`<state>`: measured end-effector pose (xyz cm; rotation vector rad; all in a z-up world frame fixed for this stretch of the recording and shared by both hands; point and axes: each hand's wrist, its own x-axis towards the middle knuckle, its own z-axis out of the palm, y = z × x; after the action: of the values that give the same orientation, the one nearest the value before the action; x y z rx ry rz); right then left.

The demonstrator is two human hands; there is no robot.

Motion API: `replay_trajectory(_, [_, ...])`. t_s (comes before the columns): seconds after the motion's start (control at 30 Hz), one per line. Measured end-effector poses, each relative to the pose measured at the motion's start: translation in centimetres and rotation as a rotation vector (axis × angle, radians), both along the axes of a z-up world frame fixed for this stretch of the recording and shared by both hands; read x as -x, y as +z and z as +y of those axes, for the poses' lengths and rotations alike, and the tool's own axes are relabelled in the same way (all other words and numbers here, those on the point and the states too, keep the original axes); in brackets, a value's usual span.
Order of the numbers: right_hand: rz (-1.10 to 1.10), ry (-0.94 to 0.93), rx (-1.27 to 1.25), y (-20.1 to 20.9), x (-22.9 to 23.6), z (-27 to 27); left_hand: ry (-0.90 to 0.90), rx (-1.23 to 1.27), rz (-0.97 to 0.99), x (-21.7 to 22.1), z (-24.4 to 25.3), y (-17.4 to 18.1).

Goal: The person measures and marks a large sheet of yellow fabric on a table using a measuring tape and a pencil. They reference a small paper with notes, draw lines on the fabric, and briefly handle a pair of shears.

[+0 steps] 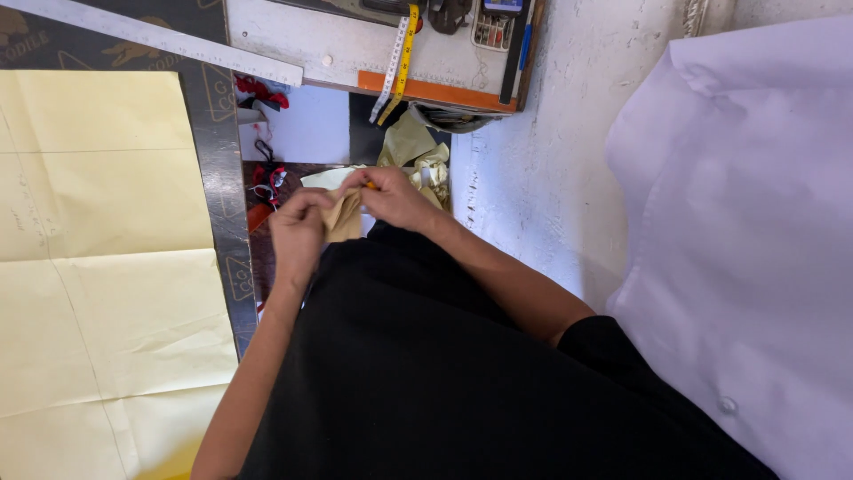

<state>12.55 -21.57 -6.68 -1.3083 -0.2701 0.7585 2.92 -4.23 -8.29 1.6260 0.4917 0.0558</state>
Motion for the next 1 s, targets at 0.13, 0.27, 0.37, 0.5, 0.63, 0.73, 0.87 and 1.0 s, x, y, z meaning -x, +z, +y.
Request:
replay_trajectory(0.13, [0.165, -0.283, 0.213, -6.4, -0.4, -5.1, -0.182, 0.096, 0.132, -0.8, -2.0, 0.3])
replay_trajectory(0.27, [0.256, -0.584, 0.250, -13.4, -0.6, -12.0, -0.297, -0.110, 0.319, -1.8, -2.3, -1.1])
replay_trajectory(0.37, [0.557, -0.820, 0.075, -17.8, 0.5, -16.2, -0.439, -0.344, 0.284, -4.0, -4.5, -3.9])
replay_trajectory(0.5, [0.784, -0.944, -0.035, -14.5, -0.2, -17.1, -0.591, -0.623, -0.247, -9.8, -10.1, -10.8])
replay_trajectory(0.63, [0.751, -0.966, 0.013, -16.5, 0.2, -18.2, -0.815, -0.813, -0.481, -14.7, -14.9, -16.6])
replay_trajectory(0.73, [0.725, -0.969, 0.058, -15.6, 0.3, -18.4, -0.954, -0.955, -0.358, -15.6, -16.1, -21.9])
replay_trajectory(0.87, [0.732, -0.955, 0.052, -16.8, 0.0, -18.7, -0.941, -1.073, -0.418, -16.4, -15.1, -22.0])
replay_trajectory(1.0, [0.733, -0.914, 0.094, -18.1, -0.6, -17.9, -0.993, -1.167, -0.342, -15.9, -14.6, -21.5])
